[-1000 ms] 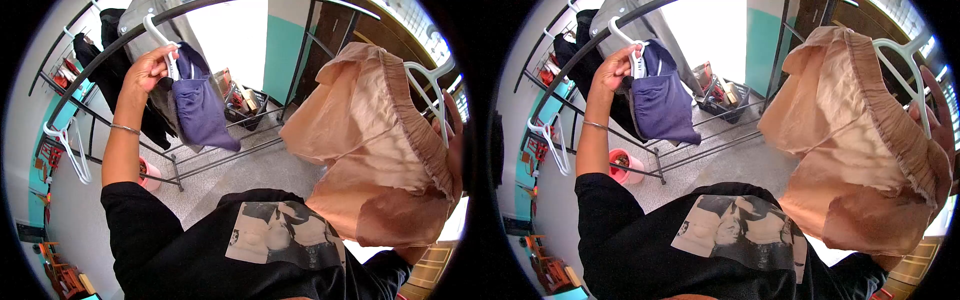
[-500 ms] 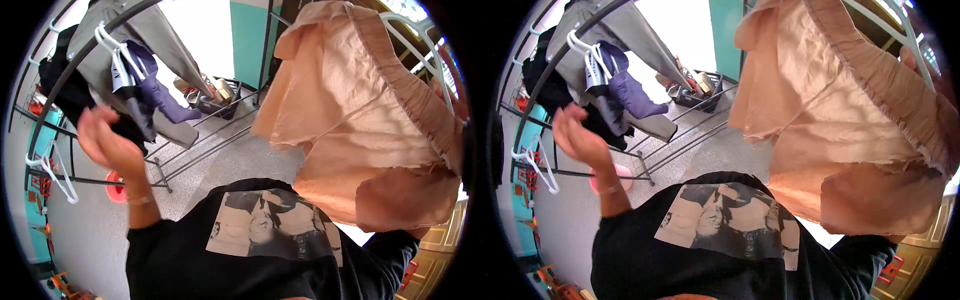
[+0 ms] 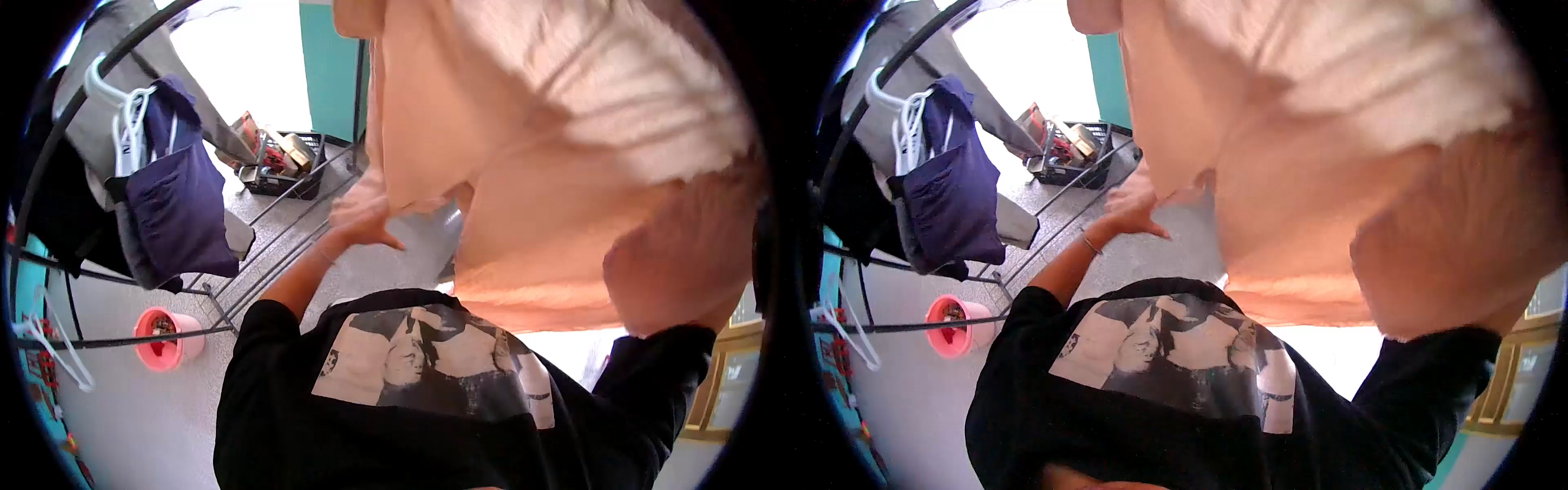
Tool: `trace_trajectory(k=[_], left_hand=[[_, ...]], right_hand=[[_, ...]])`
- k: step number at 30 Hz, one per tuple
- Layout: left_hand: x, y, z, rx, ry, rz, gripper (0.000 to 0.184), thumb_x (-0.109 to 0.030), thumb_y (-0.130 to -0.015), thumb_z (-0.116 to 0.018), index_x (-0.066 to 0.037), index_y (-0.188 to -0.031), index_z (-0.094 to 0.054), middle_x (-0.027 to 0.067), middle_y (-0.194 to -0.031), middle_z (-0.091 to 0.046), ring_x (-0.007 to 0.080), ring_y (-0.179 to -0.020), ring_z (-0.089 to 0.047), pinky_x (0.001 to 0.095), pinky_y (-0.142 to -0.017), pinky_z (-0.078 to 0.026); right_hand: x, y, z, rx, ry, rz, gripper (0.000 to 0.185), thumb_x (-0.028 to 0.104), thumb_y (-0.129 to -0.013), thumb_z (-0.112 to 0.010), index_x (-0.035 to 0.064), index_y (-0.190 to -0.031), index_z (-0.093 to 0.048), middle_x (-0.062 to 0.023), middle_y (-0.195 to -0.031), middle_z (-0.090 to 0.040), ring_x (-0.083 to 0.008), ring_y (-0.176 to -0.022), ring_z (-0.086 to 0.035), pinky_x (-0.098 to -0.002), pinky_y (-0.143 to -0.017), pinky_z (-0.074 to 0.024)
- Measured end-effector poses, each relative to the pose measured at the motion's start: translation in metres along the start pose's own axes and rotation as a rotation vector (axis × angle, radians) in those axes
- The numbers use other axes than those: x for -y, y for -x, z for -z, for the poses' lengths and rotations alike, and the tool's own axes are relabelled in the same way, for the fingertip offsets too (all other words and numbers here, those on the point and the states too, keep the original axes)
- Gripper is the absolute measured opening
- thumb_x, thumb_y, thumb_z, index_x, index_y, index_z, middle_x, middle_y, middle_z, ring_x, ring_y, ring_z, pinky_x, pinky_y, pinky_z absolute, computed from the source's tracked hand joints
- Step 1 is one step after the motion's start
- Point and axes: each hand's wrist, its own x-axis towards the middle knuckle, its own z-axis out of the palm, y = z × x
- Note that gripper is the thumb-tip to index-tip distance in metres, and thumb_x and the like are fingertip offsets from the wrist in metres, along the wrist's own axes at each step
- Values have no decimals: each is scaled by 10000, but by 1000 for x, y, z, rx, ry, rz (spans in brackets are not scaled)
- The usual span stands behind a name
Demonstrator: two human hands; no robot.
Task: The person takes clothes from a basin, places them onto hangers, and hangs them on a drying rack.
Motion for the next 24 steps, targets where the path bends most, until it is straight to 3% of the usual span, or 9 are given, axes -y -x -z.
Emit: trace_trajectory(k=[2,3,5,7,9,11,16,19,24], left_hand=[[-38,-21,-31,152,131,-148,926,-569,-542,-782,1,-1210,-486,185,-1066,-562,316,-1035,-514,419,-863,-408],[-54,-31,-59,347,177,-101,937,-594,-531,-782,15,-1182,-496,168,-977,-584,299,-941,-559,414,-805,-442],[-103,-39,-76,375,556,-267,851,-547,-586,-779,31,-1154,-520,195,-1084,-550,304,-1027,-515,367,-843,-424],[-137,-50,-94,571,685,-187,694,-422,-664,-786,45,-1120,-550,189,-1186,-516,278,-1110,-468,325,-888,-399],[-160,-40,-67,291,990,-184,524,-302,-730,-747,46,-1082,-572,136,-1149,-542,223,-1067,-482,307,-874,-403],[-166,-52,-78,144,1151,-184,387,-198,-783,-701,45,-1060,-584,92,-1103,-567,175,-1020,-492,291,-856,-411],[-140,-77,-125,-118,1157,-233,268,-132,-854,-606,36,-1062,-595,62,-1003,-626,133,-929,-532,288,-812,-445],[-106,-76,-108,-19,1035,-72,356,-243,-933,-502,32,-1151,-562,135,-1223,-562,179,-1062,-510,332,-930,-417],[-80,-43,-59,228,1901,560,322,-192,-943,-452,25,-1160,-549,171,-1210,-558,230,-1089,-543,353,-971,-433]], right_hand=[[-4,5,13,-38,11,-22,771,224,-636,-700,-14,-1294,-376,-61,-775,-599,-124,-670,-608,-218,-633,-498],[-3,8,17,-56,16,-26,766,222,-636,-699,-13,-1292,-380,-61,-773,-599,-123,-668,-608,-217,-631,-497],[-1,17,20,-91,24,-23,756,218,-636,-696,-11,-1287,-388,-61,-771,-601,-123,-664,-608,-215,-625,-496],[-4,19,30,-118,29,-28,746,215,-636,-694,-9,-1283,-396,-61,-768,-602,-122,-660,-607,-214,-620,-495],[-3,18,32,-133,27,-27,737,211,-637,-691,-7,-1279,-404,-60,-766,-603,-122,-656,-607,-213,-615,-493],[-6,13,39,-150,32,-15,727,208,-637,-688,-5,-1275,-412,-60,-763,-604,-121,-652,-607,-211,-610,-492],[-15,-1,48,-164,0,3,704,199,-637,-682,1,-1265,-432,-60,-757,-608,-120,-642,-606,-208,-597,-489],[-16,1,51,-153,-21,7,690,194,-637,-678,4,-1258,-444,-60,-753,-609,-119,-636,-605,-206,-589,-487],[-20,1,45,-60,-100,-33,668,185,-637,-671,10,-1248,-464,-60,-746,-613,-117,-627,-604,-203,-576,-484]])
